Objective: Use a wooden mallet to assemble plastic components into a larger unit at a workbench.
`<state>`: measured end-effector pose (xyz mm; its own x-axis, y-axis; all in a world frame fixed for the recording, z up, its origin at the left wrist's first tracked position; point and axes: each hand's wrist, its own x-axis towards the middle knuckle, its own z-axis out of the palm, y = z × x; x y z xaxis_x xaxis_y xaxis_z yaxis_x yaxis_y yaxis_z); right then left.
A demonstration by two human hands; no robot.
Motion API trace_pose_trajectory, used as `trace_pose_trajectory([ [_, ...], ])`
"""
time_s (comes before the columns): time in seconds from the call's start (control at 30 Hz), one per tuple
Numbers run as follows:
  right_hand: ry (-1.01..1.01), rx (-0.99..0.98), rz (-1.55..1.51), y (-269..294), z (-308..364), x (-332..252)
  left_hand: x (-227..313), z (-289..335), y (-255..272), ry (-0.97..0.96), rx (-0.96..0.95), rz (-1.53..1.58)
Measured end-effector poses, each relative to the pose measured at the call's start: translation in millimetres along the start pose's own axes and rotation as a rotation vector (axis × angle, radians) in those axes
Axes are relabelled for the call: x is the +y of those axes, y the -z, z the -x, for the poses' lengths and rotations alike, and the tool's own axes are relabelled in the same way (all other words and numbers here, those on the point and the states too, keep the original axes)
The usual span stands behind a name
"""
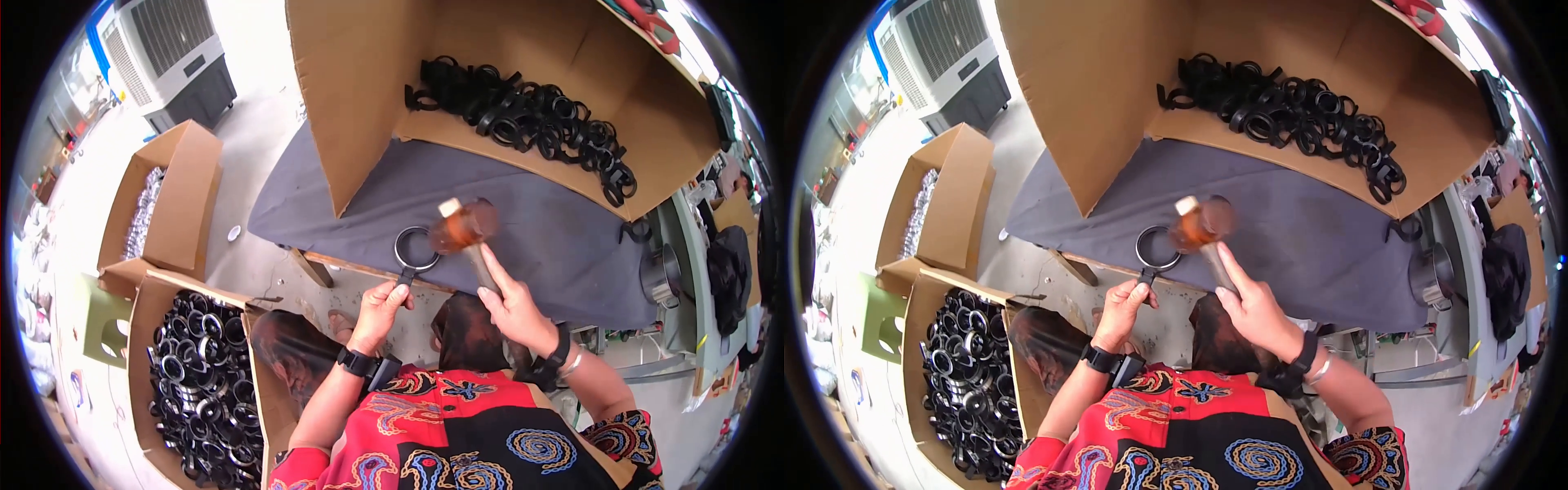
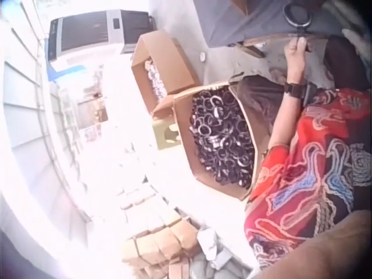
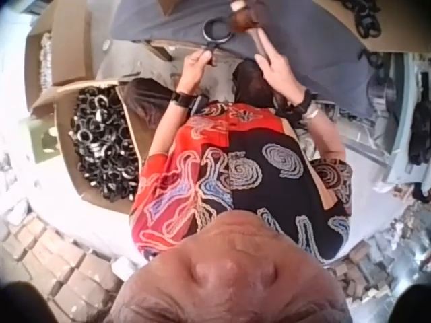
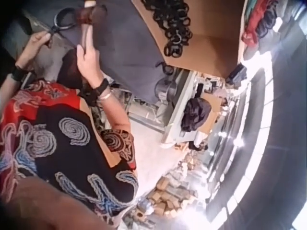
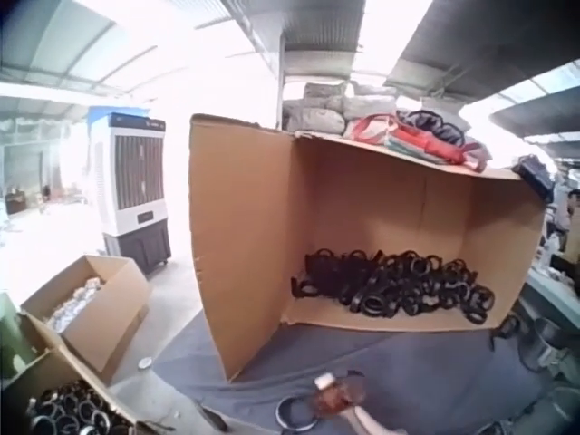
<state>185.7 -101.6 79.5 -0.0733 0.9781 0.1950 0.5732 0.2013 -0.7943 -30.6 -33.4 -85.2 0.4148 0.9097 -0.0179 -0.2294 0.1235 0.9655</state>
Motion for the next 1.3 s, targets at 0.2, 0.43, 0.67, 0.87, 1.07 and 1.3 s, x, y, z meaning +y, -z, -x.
trace_pose_trajectory([
  [0.2, -0.285, 0.094, -0.169, -4, 26, 33, 3, 1, -1, -0.018, -0.006, 0.034],
  [0.43, 0.224, -0.176, 0.32, -14, 31, 34, 1, 2, -1, 0.024, 0.016, 0.052],
  [0.67, 0.188, -0.351, 0.462, -25, -13, 0, 2, 2, -3, -0.017, 0.037, -0.023],
  [0.87, 0.401, -0.022, 0.276, -5, -47, -23, -1, 2, 0, -0.032, 0.015, -0.043],
  [1.07, -0.02, -0.227, 0.341, -7, -60, -25, -1, 4, 2, -0.011, -0.011, -0.039],
  [1.3, -0.061, 0.118, -0.099, 27, -48, -4, -1, 4, 1, -0.022, 0.001, 0.011],
])
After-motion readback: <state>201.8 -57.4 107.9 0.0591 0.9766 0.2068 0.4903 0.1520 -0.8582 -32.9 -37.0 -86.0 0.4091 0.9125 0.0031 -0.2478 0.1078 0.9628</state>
